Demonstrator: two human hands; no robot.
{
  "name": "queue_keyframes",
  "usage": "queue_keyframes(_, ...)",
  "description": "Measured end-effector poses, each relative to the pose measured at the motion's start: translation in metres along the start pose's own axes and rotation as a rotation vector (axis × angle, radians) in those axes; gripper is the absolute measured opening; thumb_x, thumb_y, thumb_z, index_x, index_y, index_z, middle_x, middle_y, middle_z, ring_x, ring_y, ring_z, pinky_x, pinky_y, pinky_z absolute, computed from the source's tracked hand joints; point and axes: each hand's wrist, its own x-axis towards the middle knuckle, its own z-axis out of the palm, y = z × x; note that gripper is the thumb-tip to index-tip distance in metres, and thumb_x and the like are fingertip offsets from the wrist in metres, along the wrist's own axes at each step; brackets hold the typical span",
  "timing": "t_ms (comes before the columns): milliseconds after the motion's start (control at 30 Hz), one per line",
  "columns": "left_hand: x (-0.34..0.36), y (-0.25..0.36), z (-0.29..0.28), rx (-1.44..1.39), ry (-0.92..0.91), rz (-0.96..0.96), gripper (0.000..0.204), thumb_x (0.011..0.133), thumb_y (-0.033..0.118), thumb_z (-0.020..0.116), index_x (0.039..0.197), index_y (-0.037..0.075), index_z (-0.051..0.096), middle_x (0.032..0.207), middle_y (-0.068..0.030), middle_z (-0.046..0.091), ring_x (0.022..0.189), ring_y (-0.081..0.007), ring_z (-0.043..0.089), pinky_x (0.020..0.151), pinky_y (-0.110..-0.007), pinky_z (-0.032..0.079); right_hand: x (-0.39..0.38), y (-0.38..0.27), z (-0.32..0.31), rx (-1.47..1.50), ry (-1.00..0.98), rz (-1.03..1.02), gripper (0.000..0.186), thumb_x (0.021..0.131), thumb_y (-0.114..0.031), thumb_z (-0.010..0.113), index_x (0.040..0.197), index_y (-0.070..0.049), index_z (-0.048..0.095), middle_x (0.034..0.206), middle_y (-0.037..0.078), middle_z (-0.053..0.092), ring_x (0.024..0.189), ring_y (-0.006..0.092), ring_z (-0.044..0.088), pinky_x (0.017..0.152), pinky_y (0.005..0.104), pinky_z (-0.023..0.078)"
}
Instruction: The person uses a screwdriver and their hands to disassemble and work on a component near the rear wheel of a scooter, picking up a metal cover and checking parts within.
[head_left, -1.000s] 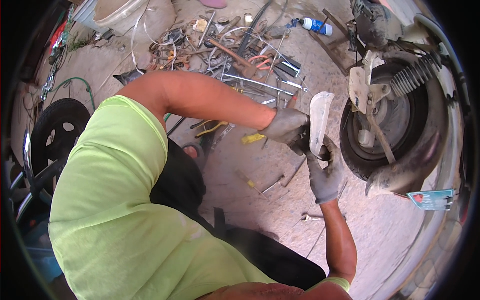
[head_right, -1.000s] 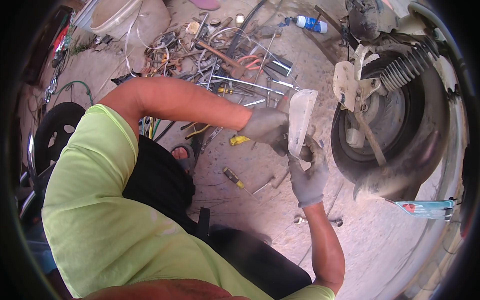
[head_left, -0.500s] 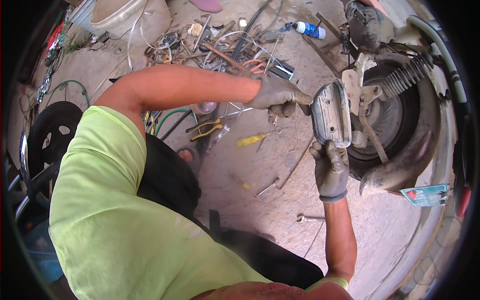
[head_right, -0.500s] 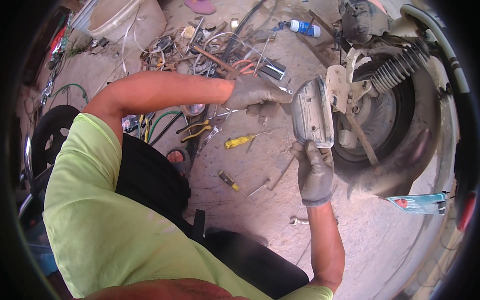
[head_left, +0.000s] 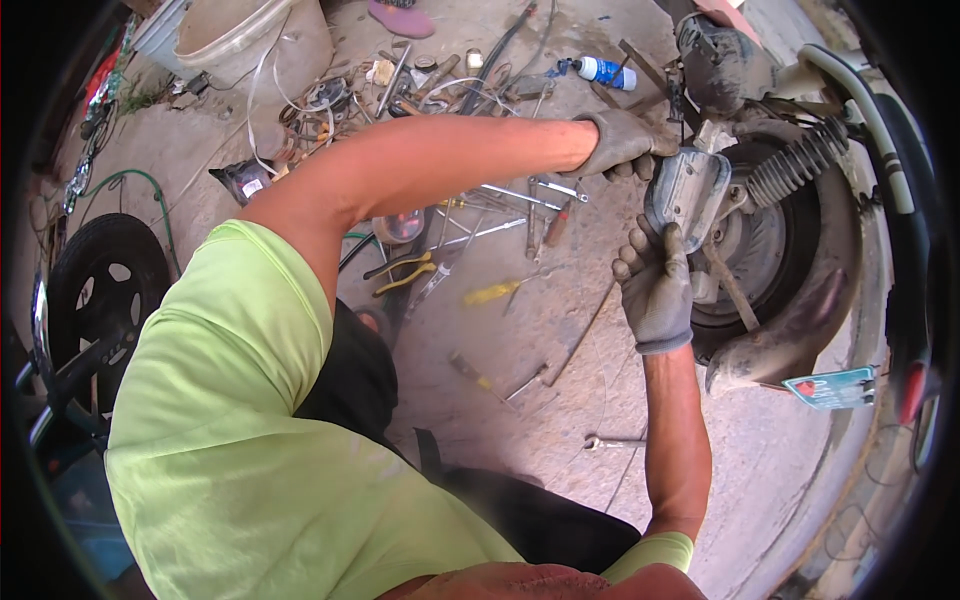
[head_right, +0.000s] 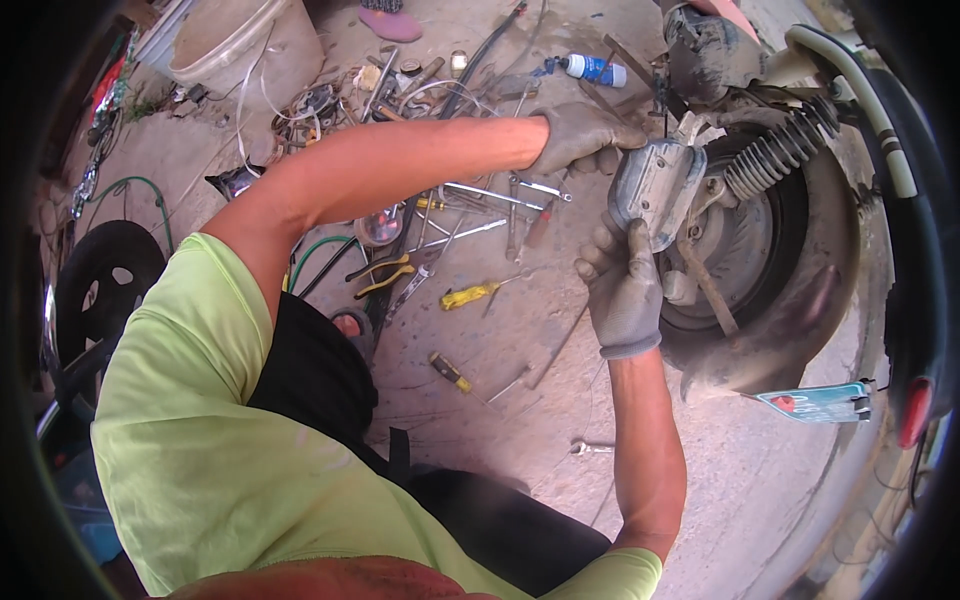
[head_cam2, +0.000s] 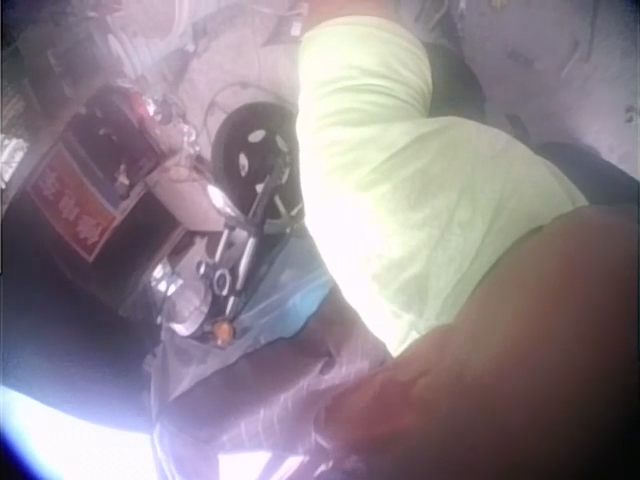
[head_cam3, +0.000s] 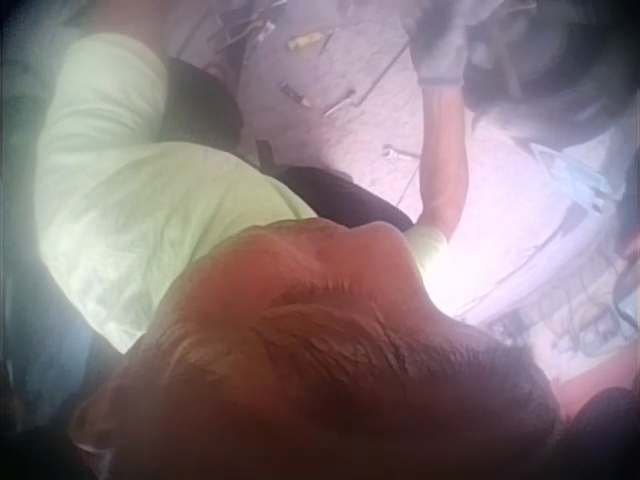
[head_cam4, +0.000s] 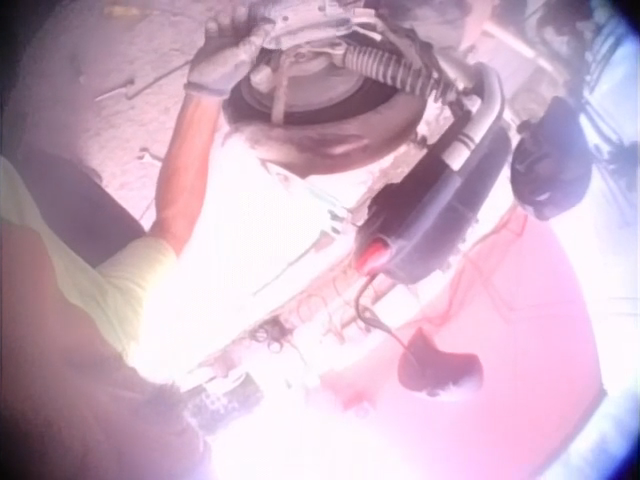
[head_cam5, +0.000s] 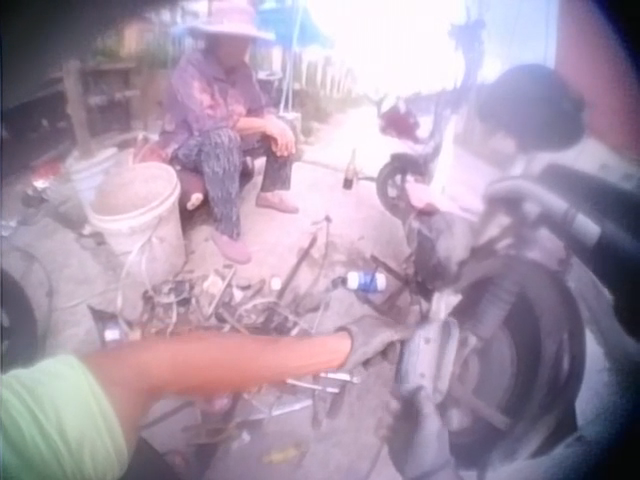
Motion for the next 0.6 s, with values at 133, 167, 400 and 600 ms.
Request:
queue_keyframes(133,0.009,-0.001,0.008,-0.033,0.017,-0.076,0.048,0.099,0.052,0.07,0.097,0.004,0.077,0.083,-0.0078,0.075,0.057,-0.0157,0.053,0.054,-0.034,0.043,0.001,-0.016,-0.004,-0.061,0.069,-0.044,0.049,0.112,-0.05,0.054,0.128,-0.006,0.07,0.098,0.002,0.073,0.08,0.0145,0.065,0.071,0.0303,0.052)
queue_keyframes(167,0.012,0.0,0.01,-0.006,0.032,-0.072,0.049,0.098,0.053,0.071,0.103,0.005,0.078,0.083,-0.0077,0.074,0.058,-0.0151,0.054,0.053,-0.033,0.044,0.003,-0.018,-0.007,-0.072,0.095,-0.05,0.05,0.112,-0.05,0.054,0.128,-0.006,0.07,0.098,0.002,0.073,0.08,0.0144,0.065,0.071,0.0303,0.052)
queue_keyframes(400,0.019,-0.004,0.009,0.106,0.121,0.001,0.056,0.093,0.061,0.073,0.119,0.011,0.079,0.077,-0.0074,0.071,0.055,-0.013,0.055,0.048,-0.031,0.042,0.01,-0.013,-0.012,-0.077,0.094,-0.018,0.055,0.111,-0.053,0.053,0.129,-0.004,0.069,0.095,0.002,0.07,0.079,0.0148,0.063,0.07,0.0305,0.052)
queue_keyframes(600,0.018,0.005,0.025,0.033,0.028,-0.133,0.058,0.09,0.064,0.074,0.105,0.008,0.078,0.077,-0.0069,0.068,0.057,-0.0143,0.051,0.05,-0.032,0.037,0.009,-0.015,-0.012,-0.039,0.108,-0.036,0.053,0.112,-0.05,0.052,0.131,-0.004,0.068,0.096,0.003,0.072,0.079,0.0168,0.064,0.072,0.0321,0.053)
